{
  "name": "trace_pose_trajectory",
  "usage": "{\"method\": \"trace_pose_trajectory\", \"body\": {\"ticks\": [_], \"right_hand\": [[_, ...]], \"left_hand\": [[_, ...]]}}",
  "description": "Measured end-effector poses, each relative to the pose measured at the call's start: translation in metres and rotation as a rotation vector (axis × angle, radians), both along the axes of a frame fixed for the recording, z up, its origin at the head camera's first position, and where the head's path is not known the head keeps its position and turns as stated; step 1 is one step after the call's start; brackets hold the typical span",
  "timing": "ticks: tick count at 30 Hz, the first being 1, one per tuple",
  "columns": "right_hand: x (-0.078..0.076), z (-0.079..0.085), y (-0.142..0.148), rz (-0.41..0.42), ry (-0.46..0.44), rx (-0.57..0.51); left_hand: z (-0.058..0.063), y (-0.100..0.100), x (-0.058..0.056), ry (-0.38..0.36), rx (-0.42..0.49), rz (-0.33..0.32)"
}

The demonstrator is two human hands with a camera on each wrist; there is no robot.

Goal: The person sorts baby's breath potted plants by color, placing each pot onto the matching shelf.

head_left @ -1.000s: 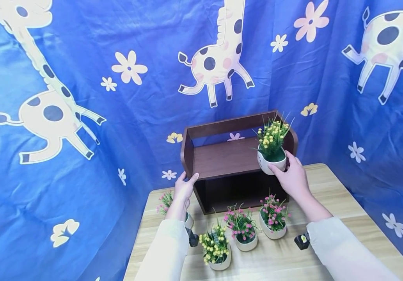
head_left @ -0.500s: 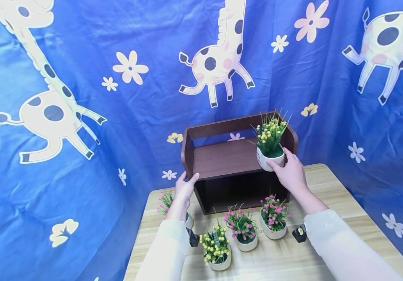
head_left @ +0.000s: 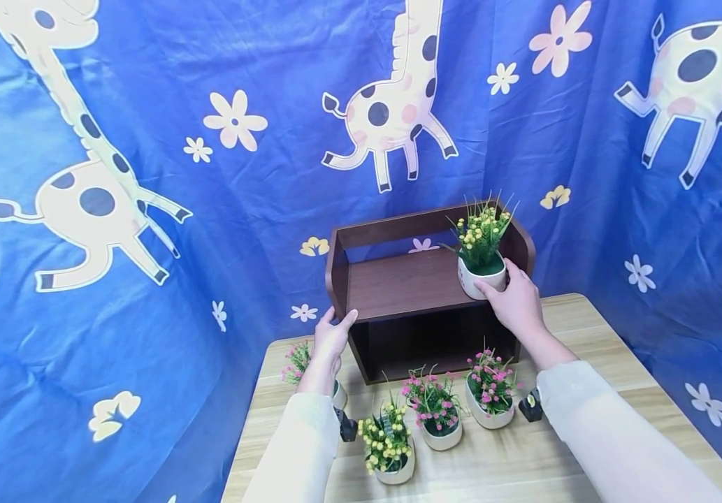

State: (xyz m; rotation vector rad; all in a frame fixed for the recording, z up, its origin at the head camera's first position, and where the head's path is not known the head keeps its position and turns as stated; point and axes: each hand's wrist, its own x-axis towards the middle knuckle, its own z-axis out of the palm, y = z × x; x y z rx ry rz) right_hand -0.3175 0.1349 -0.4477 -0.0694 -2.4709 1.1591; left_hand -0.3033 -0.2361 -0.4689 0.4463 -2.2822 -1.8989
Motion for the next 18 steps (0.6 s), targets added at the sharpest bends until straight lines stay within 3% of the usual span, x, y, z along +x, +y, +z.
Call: {"method": "trace_pose_trajectory", "body": {"ticks": [18], "right_hand": [[-0.0099, 0.0001, -0.0035, 0.014, 0.003, 0.019]], "left_hand": [[-0.003, -0.0001, -0.0002, 0.025, -0.002, 0.0]]}}
